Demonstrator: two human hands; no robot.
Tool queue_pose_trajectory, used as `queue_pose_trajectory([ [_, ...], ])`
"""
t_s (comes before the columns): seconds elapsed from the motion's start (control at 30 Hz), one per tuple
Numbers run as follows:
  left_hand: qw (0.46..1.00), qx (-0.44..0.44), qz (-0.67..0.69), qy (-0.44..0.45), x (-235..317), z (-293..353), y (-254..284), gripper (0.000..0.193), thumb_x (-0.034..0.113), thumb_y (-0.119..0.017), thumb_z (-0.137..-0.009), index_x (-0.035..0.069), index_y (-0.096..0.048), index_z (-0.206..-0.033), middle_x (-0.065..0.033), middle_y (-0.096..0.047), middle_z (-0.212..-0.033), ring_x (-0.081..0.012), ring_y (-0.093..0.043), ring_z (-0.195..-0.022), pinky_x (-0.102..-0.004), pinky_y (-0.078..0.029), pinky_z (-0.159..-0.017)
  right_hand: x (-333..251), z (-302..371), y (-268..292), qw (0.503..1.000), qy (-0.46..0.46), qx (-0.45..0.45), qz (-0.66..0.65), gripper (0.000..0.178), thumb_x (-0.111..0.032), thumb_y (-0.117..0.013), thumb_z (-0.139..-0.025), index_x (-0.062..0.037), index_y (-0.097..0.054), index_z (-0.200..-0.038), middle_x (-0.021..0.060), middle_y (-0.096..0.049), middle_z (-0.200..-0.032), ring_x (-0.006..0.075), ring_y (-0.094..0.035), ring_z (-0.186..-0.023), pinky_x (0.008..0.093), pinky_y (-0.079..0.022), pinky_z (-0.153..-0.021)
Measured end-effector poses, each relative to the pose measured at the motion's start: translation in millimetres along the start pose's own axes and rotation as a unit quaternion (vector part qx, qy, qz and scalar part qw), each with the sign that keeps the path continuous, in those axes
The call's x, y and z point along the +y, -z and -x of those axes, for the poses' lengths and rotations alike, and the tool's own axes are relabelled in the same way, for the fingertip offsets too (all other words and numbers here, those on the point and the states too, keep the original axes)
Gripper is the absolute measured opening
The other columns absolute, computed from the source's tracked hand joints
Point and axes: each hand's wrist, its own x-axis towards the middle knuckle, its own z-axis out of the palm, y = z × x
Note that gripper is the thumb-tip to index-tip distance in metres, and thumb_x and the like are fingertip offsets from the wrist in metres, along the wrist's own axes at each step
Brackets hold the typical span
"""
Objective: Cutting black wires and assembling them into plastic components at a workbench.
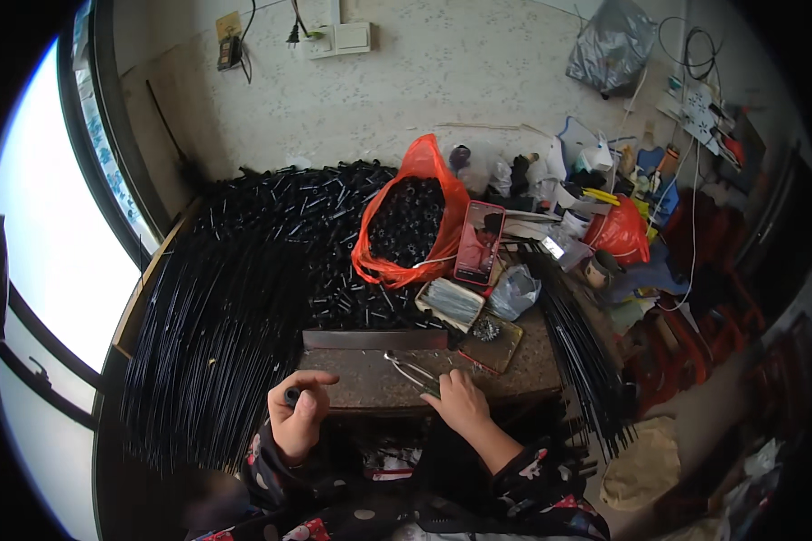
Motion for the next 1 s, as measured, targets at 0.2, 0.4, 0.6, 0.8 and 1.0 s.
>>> queue_pose_trajectory([
  [0.2, 0.994, 0.013, 0.074, -0.082, 7.3, -13.1, 2.5, 0.052, 0.036, -0.063, -0.081, -0.008, -0.049, -0.105, 0.0042, -0.039, -0.054, -0.0028, -0.030, -0.043, -0.0213, -0.019, -0.040, 21.0, -3.1, -18.3, 0.995, 0.049, 0.081, 0.023, 0.046, -0.038, -0.062, -0.078, -0.0025, -0.052, -0.105, 0.0097, -0.049, -0.096, 0.0278, -0.048, -0.093, 0.0385, -0.042, -0.079],
  [0.4, 0.940, 0.018, 0.291, -0.176, 49.9, -43.5, 27.7, 0.054, 0.047, -0.047, -0.088, -0.003, -0.047, -0.109, 0.0035, -0.032, -0.050, -0.0060, -0.028, -0.038, -0.0218, -0.028, -0.036, -4.2, 25.2, 19.5, 0.960, 0.176, 0.083, -0.201, 0.068, -0.035, -0.067, -0.075, -0.0099, -0.039, -0.131, 0.0104, -0.045, -0.121, 0.0289, -0.040, -0.115, 0.0404, -0.034, -0.096],
  [0.6, 0.972, 0.039, 0.126, -0.194, 52.5, -59.7, -5.6, 0.095, 0.068, -0.042, -0.078, 0.001, -0.015, -0.139, -0.0141, -0.039, -0.127, -0.0234, -0.050, -0.105, -0.0332, -0.043, -0.085, 9.4, 49.6, 85.6, 0.930, 0.099, 0.129, -0.330, 0.051, -0.002, -0.070, -0.069, -0.0064, -0.053, -0.116, 0.0135, -0.060, -0.107, 0.0285, -0.060, -0.095, 0.0321, -0.049, -0.078],
  [0.8, 0.998, -0.055, 0.009, 0.042, 12.6, -43.2, 28.3, 0.063, 0.049, -0.046, -0.087, -0.005, -0.044, -0.120, -0.0123, -0.058, -0.096, -0.0211, -0.058, -0.085, -0.0333, -0.045, -0.080, 166.4, 41.4, 145.3, 0.901, -0.280, 0.328, 0.050, 0.036, -0.013, -0.061, -0.079, -0.0025, -0.053, -0.112, 0.0205, -0.060, -0.097, 0.0359, -0.057, -0.091, 0.0398, -0.045, -0.076],
  [1.0, 0.961, -0.144, -0.051, 0.228, 2.7, -16.2, 69.0, 0.039, 0.024, -0.053, -0.089, -0.006, -0.052, -0.114, -0.0093, -0.061, -0.092, -0.0144, -0.057, -0.086, -0.0277, -0.045, -0.082, 259.4, 38.5, 102.5, 0.928, -0.291, 0.198, 0.119, 0.040, -0.022, -0.068, -0.073, 0.0017, -0.057, -0.104, 0.0203, -0.059, -0.098, 0.0370, -0.055, -0.093, 0.0411, -0.044, -0.080],
])
